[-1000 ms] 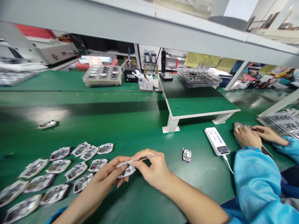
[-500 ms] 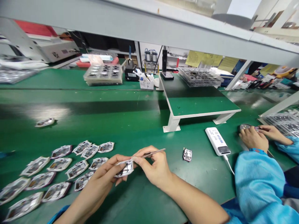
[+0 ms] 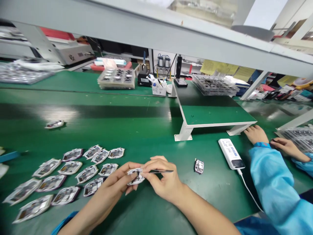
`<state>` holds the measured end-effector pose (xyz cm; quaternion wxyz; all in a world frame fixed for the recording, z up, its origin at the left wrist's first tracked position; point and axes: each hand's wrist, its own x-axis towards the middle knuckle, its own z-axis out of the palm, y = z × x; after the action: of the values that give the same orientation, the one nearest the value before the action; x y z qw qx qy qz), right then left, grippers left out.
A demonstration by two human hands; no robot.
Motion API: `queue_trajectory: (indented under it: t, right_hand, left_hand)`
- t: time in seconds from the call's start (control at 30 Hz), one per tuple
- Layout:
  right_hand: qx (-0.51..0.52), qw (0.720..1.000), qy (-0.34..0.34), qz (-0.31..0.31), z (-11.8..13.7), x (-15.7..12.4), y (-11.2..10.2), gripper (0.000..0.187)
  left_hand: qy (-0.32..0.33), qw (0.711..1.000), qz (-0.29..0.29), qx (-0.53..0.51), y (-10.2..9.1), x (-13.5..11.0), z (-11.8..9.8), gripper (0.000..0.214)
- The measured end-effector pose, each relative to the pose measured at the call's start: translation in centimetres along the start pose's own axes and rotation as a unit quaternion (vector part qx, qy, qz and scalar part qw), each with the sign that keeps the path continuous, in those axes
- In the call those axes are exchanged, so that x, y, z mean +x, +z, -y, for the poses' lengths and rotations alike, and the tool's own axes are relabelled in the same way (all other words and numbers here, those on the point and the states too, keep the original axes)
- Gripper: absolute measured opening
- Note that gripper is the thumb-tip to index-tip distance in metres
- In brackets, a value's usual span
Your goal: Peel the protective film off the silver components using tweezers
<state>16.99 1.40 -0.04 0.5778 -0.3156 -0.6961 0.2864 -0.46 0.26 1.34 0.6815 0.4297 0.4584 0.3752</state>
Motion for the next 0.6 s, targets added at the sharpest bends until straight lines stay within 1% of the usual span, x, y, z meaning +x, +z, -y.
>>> queue_trajectory:
  t: [0.13, 0.3, 0.43, 0.53, 0.6]
  right_hand:
    - [-0.039, 0.999, -0.032, -0.002, -0.3, 0.1, -0.2, 0.006]
    - [-0.075, 0.995, -0.069, -0.002, -0.6, 0.2, -0.4, 0.005]
    - [-0.082, 0.99, -0.112, -0.021, 0.1, 0.2, -0.7, 0.005]
    - [-0.081, 0.985, -0.144, -0.042, 0.9, 0.3, -0.8, 0.004]
    - [-0.083, 0.982, -0.165, -0.044, 1.3, 0.3, -0.7, 0.003]
  left_hand:
    - [0.022, 0.999, 0.017, 0.019, 0.2, -0.3, 0.0, 0.03]
    - [0.031, 0.999, -0.004, 0.012, 0.5, 0.3, 0.8, 0.037]
    - [0.041, 0.998, -0.024, 0.041, 0.1, 0.7, 0.6, 0.034]
    - [0.045, 0.996, -0.027, 0.065, -0.3, 0.7, 0.1, 0.033]
    - [0.044, 0.996, -0.025, 0.079, -0.5, 0.9, -0.1, 0.034]
